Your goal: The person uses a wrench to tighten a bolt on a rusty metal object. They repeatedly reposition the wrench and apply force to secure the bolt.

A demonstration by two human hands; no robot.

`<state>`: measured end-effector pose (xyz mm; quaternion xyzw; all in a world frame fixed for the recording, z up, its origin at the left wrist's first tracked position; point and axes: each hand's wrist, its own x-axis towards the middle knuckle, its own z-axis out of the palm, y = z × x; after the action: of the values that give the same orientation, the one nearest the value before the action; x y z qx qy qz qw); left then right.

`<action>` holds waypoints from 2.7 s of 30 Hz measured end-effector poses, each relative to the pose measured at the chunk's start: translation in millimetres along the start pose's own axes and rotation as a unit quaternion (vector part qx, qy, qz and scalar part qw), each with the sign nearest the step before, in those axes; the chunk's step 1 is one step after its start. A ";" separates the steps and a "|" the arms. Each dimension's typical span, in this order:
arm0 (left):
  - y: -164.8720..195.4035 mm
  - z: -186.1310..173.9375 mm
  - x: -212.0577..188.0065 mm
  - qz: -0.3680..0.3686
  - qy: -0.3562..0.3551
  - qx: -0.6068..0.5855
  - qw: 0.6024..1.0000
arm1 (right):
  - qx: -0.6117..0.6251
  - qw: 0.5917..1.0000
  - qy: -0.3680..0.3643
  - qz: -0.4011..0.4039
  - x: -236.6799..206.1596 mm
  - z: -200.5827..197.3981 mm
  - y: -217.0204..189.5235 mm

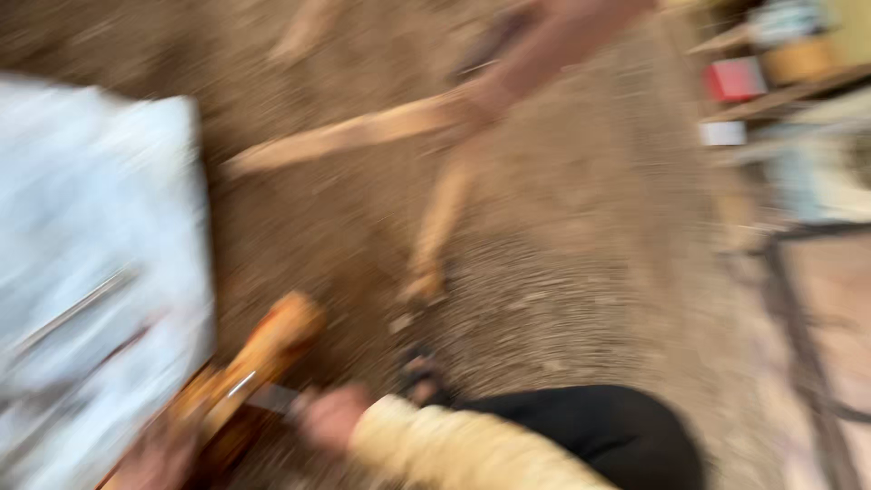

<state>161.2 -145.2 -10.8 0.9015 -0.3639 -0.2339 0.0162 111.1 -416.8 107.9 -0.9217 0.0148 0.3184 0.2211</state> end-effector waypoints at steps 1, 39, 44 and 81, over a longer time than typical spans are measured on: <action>-13.0 15.8 -9.0 0.002 0.008 0.003 1.000 | -0.015 1.000 0.018 -0.008 15.6 23.4 -0.5; 9.4 -43.6 -75.4 -0.033 -0.097 -0.056 0.993 | -0.014 0.891 -0.410 0.196 83.3 -46.8 -87.1; 4.8 -42.3 -75.2 -0.028 -0.090 -0.058 0.994 | -0.014 0.924 -0.351 0.154 59.9 -27.8 -81.1; 6.2 -23.9 -71.5 -0.016 -0.015 -0.059 0.998 | -0.135 0.974 -0.159 -0.086 21.8 19.0 -18.6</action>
<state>122.7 -105.7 41.0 0.9010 -0.3352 -0.2687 0.0604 120.6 -389.6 89.2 -0.8784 -0.1429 0.4398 0.1208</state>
